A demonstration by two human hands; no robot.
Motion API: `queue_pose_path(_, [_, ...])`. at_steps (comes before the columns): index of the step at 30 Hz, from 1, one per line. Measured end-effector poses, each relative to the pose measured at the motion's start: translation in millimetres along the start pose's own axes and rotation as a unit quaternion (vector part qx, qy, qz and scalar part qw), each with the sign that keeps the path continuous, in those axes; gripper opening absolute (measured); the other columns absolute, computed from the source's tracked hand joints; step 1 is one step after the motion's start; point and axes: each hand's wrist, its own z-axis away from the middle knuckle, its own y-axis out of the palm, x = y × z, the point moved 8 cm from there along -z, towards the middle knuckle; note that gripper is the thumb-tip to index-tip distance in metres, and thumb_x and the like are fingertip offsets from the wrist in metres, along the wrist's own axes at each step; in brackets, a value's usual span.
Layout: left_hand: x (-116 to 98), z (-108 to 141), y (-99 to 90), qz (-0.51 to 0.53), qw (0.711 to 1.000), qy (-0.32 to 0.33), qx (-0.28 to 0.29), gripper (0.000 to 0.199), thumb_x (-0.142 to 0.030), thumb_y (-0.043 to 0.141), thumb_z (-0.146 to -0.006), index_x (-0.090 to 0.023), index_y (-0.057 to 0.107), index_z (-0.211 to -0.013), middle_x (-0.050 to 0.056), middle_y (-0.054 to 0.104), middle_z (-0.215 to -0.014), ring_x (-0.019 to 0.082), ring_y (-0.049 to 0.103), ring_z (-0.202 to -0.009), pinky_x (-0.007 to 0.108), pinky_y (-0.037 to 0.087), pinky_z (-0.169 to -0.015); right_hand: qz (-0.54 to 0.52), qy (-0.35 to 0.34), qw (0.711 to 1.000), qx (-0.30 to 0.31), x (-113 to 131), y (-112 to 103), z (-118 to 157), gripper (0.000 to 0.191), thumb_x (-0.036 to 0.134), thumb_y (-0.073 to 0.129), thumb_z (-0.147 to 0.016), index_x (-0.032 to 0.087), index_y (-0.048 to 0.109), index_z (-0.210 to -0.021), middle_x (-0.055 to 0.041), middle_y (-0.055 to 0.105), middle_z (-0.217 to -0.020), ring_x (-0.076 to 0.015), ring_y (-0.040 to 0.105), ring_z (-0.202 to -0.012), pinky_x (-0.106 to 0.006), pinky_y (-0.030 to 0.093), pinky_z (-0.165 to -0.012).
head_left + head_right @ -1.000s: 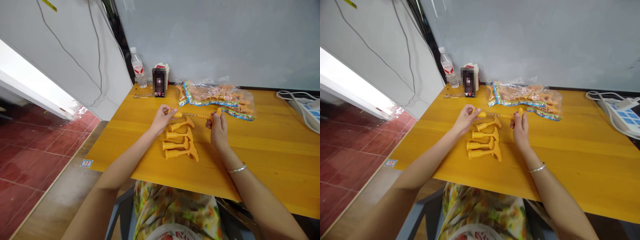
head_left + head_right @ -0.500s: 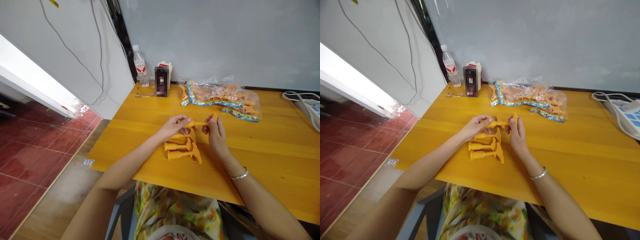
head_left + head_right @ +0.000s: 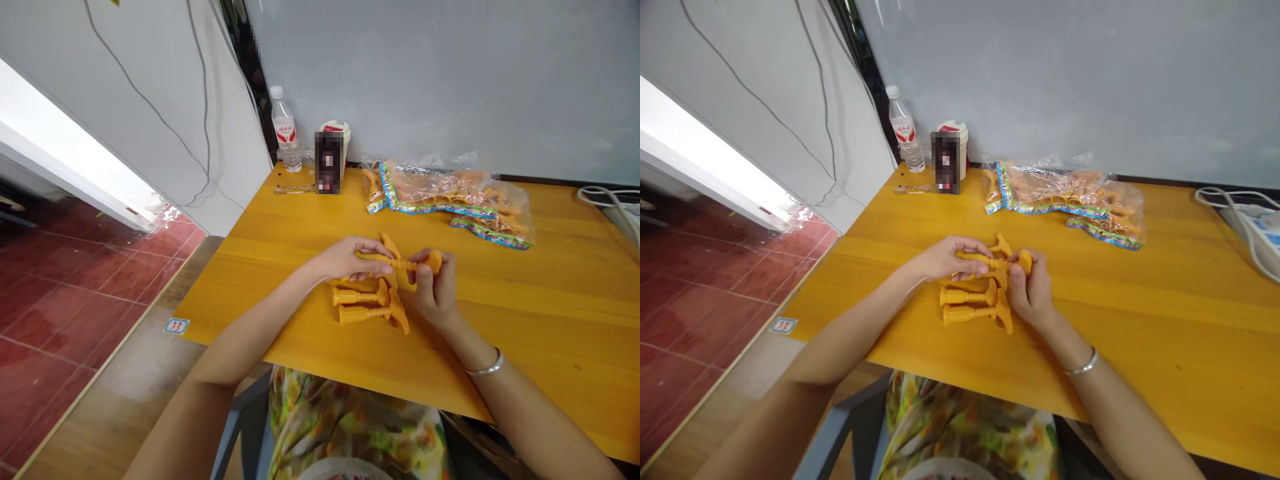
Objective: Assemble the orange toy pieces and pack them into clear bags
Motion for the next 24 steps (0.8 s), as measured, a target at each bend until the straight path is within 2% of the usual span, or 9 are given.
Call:
queue_pose_path(2, [-13.4,0.6,-5.2,-0.09,0.993,0.072,-0.041,0.035,-0.038,0.08,-0.074,-0.016,0.072,-0.1,0.0,0.072,-0.086,0.01,0.064,-0.069,0.022,0.048,-0.065,-0.029,0.04,0.999,-0.023,0.9,2.4,-1.6,0.02,0.046,0.047,-0.099,0.026,0.051,-0.102,0.0004,0.052,-0.077,-0.0142,0.048,-0.06,-0.032,0.039,-0.055])
queue_pose_path(4, [-21.7,2.3,-5.6,-0.161,0.979,0.117,-0.051,0.031,-0.035,0.078,-0.076,-0.017,0.072,-0.101,0.001,0.074,-0.1,0.015,0.067,-0.091,0.026,0.049,-0.084,-0.059,0.069,0.996,-0.017,2.7,7.5,-5.3,0.021,0.047,0.046,-0.1,0.026,0.051,-0.099,0.003,0.048,-0.072,-0.0124,0.046,-0.058,-0.029,0.039,-0.055])
queue_pose_path(5, [-22.7,2.7,-5.1,-0.187,0.973,0.125,-0.048,0.03,-0.036,0.076,-0.079,-0.018,0.072,-0.102,0.002,0.074,-0.104,0.017,0.067,-0.097,0.027,0.048,-0.089,-0.072,0.088,0.994,-0.011,2.1,9.6,-7.4,0.023,0.049,0.048,-0.099,0.026,0.051,-0.098,0.0037,0.048,-0.071,-0.0118,0.047,-0.059,-0.028,0.04,-0.056])
queue_pose_path(9, [-21.2,3.0,-7.9,-0.262,0.952,0.146,-0.065,0.026,-0.038,0.067,-0.087,-0.018,0.071,-0.104,0.002,0.075,-0.102,0.017,0.068,-0.094,0.027,0.047,-0.088,-0.103,0.151,0.983,0.012,-4.1,13.9,-12.6,0.031,0.056,0.056,-0.093,0.025,0.052,-0.098,0.0048,0.051,-0.069,-0.0115,0.05,-0.061,-0.027,0.043,-0.06])
queue_pose_path(15, [-22.0,2.6,-11.0,-0.323,0.916,0.21,-0.11,0.023,-0.037,0.063,-0.091,-0.019,0.069,-0.104,0.005,0.073,-0.104,0.018,0.068,-0.096,0.03,0.047,-0.089,-0.149,0.199,0.968,0.031,-18.1,16.4,-9.7,0.03,0.054,0.061,-0.091,0.026,0.058,-0.102,0.0037,0.06,-0.073,-0.0117,0.054,-0.063,-0.026,0.044,-0.065])
queue_pose_path(17, [-24.2,4.1,-9.5,-0.318,0.912,0.232,-0.117,0.028,-0.04,0.065,-0.09,-0.019,0.067,-0.108,0.007,0.071,-0.105,0.019,0.066,-0.098,0.032,0.047,-0.091,-0.179,0.224,0.958,0.027,-25.6,17.3,-8.1,0.03,0.053,0.063,-0.089,0.026,0.06,-0.1,0.0031,0.061,-0.074,-0.0118,0.055,-0.064,-0.026,0.044,-0.064])
queue_pose_path(19, [-26.7,6.0,-11.1,-0.305,0.91,0.247,-0.135,0.042,-0.046,0.068,-0.087,-0.019,0.063,-0.119,0.009,0.068,-0.111,0.021,0.063,-0.105,0.034,0.047,-0.095,-0.218,0.253,0.943,0.017,-32.8,17.9,-7.3,0.029,0.051,0.065,-0.088,0.024,0.062,-0.097,0.0026,0.062,-0.073,-0.0114,0.054,-0.063,-0.025,0.043,-0.061])
queue_pose_path(21, [-26.9,5.8,-18.2,-0.292,0.91,0.251,-0.156,0.058,-0.054,0.064,-0.087,-0.02,0.054,-0.133,0.012,0.062,-0.12,0.022,0.059,-0.11,0.035,0.046,-0.096,-0.256,0.277,0.926,0.0,-38.3,17.6,-7.7,0.03,0.051,0.069,-0.084,0.023,0.062,-0.094,0.0026,0.062,-0.07,-0.0107,0.053,-0.061,-0.024,0.042,-0.059])
queue_pose_path(24, [-18.0,-2.9,-48.6,-0.304,0.903,0.215,-0.215,0.059,-0.057,0.038,-0.098,-0.019,0.046,-0.143,0.015,0.057,-0.129,0.021,0.058,-0.11,0.035,0.046,-0.098,-0.285,0.294,0.912,-0.036,-44.7,13.0,-10.5,0.034,0.051,0.076,-0.077,0.022,0.062,-0.088,0.0027,0.061,-0.066,-0.0102,0.051,-0.059,-0.023,0.042,-0.056])
